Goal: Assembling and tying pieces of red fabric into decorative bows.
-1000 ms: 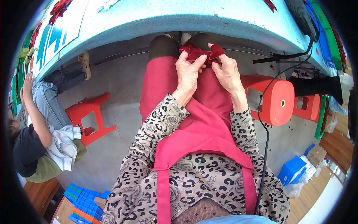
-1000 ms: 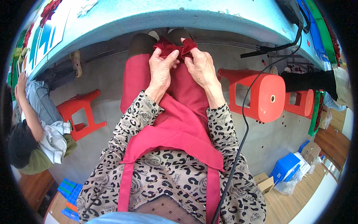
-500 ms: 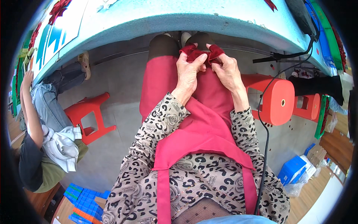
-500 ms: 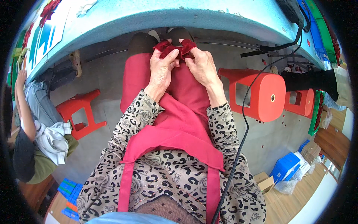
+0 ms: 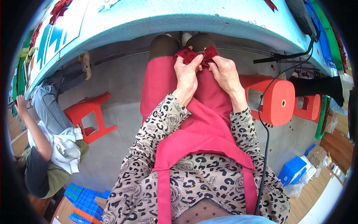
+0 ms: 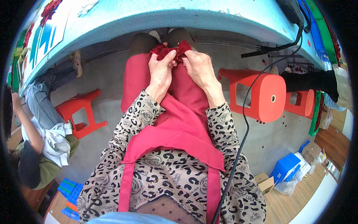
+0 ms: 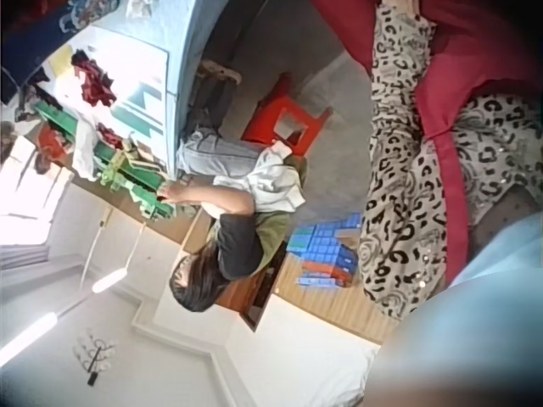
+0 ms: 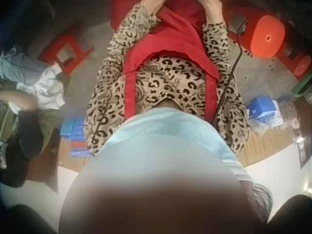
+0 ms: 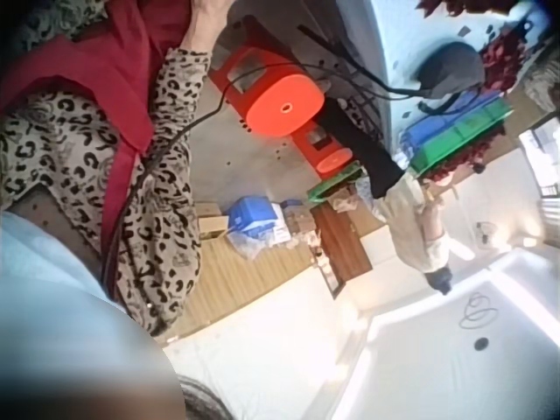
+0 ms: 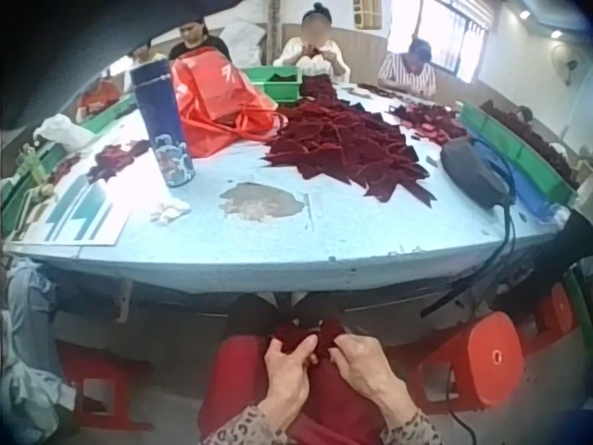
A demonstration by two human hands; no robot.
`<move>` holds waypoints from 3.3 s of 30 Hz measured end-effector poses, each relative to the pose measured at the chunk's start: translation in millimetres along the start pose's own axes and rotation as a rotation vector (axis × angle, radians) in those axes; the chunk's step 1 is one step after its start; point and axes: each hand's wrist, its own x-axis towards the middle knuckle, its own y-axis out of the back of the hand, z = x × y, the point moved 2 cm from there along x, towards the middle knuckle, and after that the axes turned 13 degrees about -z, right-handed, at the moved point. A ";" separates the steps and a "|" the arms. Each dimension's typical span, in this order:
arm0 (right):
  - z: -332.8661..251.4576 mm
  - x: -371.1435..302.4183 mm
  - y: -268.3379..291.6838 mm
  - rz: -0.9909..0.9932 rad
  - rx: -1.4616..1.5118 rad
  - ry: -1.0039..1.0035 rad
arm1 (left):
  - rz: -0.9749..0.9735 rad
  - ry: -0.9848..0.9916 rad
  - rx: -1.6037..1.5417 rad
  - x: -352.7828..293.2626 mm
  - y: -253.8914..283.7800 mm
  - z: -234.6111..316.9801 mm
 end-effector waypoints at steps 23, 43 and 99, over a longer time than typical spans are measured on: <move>-2.8 -7.0 1.0 -0.011 -0.035 -0.007 | 0.084 0.061 -0.143 3.8 5.9 -10.8; 5.0 -18.5 -10.3 0.157 0.260 -0.181 | 0.050 0.078 -0.264 -8.4 2.2 -21.7; 32.3 -30.0 -9.3 0.314 0.496 -0.403 | 0.013 -0.097 -0.050 -5.8 -17.4 -43.7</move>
